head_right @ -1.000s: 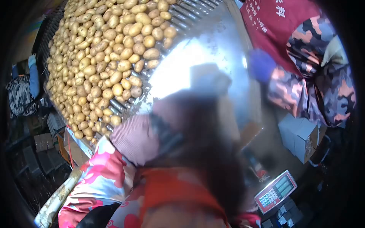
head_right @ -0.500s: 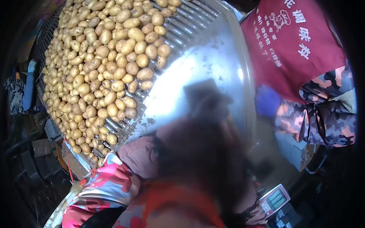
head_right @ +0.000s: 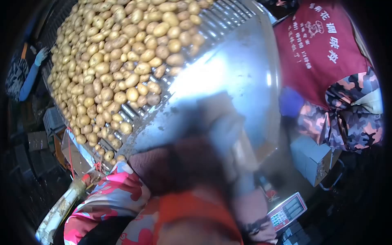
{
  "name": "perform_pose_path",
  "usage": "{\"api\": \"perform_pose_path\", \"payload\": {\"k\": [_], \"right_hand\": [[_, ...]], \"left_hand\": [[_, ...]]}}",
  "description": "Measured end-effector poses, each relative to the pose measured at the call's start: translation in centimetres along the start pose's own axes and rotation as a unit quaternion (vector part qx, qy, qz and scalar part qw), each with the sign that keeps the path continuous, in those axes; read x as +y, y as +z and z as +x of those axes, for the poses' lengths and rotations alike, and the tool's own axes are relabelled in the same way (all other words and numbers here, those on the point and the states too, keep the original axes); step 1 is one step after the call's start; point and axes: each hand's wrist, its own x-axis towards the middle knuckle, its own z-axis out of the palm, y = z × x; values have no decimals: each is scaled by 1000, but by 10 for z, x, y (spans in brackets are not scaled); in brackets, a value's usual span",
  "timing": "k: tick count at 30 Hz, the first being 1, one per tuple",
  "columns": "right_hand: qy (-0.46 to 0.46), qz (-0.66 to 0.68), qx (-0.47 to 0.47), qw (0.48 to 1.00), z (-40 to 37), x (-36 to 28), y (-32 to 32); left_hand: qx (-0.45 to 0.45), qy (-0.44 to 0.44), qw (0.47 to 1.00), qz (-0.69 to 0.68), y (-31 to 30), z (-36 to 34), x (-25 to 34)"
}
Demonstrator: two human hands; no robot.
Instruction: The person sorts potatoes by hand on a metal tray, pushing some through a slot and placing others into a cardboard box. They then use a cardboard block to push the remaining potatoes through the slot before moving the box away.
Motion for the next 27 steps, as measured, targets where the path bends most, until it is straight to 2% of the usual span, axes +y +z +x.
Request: {"api": "perform_pose_path", "payload": {"k": [1, 3, 5, 6, 9, 11, 13, 14, 16, 18, 19, 20, 22, 23, 25, 27], "right_hand": [[27, 59, 9, 998, 11, -8, 8], [77, 185, 13, 980, 44, -25, 21], [115, 263, 6, 958, 50, -35, 30], [133, 285, 1, 949, 43, -34, 33], [191, 309, 3, 932, -32, -1, 12], [261, 287, -7, 922, -103, 25, -16], [361, 185, -27, 914, -157, 26, -40], [409, 135, -40, 902, -179, 21, -49], [358, 148, -68, 919, -190, 8, -43], [325, 170, -67, 928, -188, 18, -23], [294, 180, -89, 935, -175, -8, 2], [245, 154, -83, 954, -162, -33, 40], [201, 219, -112, 948, -136, -19, 73], [205, 305, -147, 918, -128, 9, 76], [233, 232, -163, 930, -140, -29, 82], [194, 269, -180, 926, -172, -17, 48]], "left_hand": [[-20, -30, 999, 17, -11, 5, -6], [-5, -151, 988, 8, -43, 68, 19], [63, -112, 992, 14, -51, 107, 12], [49, -117, 992, -15, -59, 101, 24], [-41, -161, 976, -141, -59, 24, 56], [-55, -140, 985, -89, -34, -42, 49], [-140, -183, 971, -57, -55, -102, 83], [-161, -208, 963, -58, -54, -129, 82], [-199, -242, 948, -49, -58, -163, 73], [-121, -212, 969, -44, -71, -177, 58], [-81, -195, 977, -40, -79, -178, 51], [-2, -203, 977, -57, -86, -172, 44], [130, -199, 963, -127, -110, -142, 25], [186, -182, 949, -178, -121, -134, 22], [203, -183, 955, -114, -131, -156, 56], [180, -160, 970, -43, -124, -188, 86]]}}
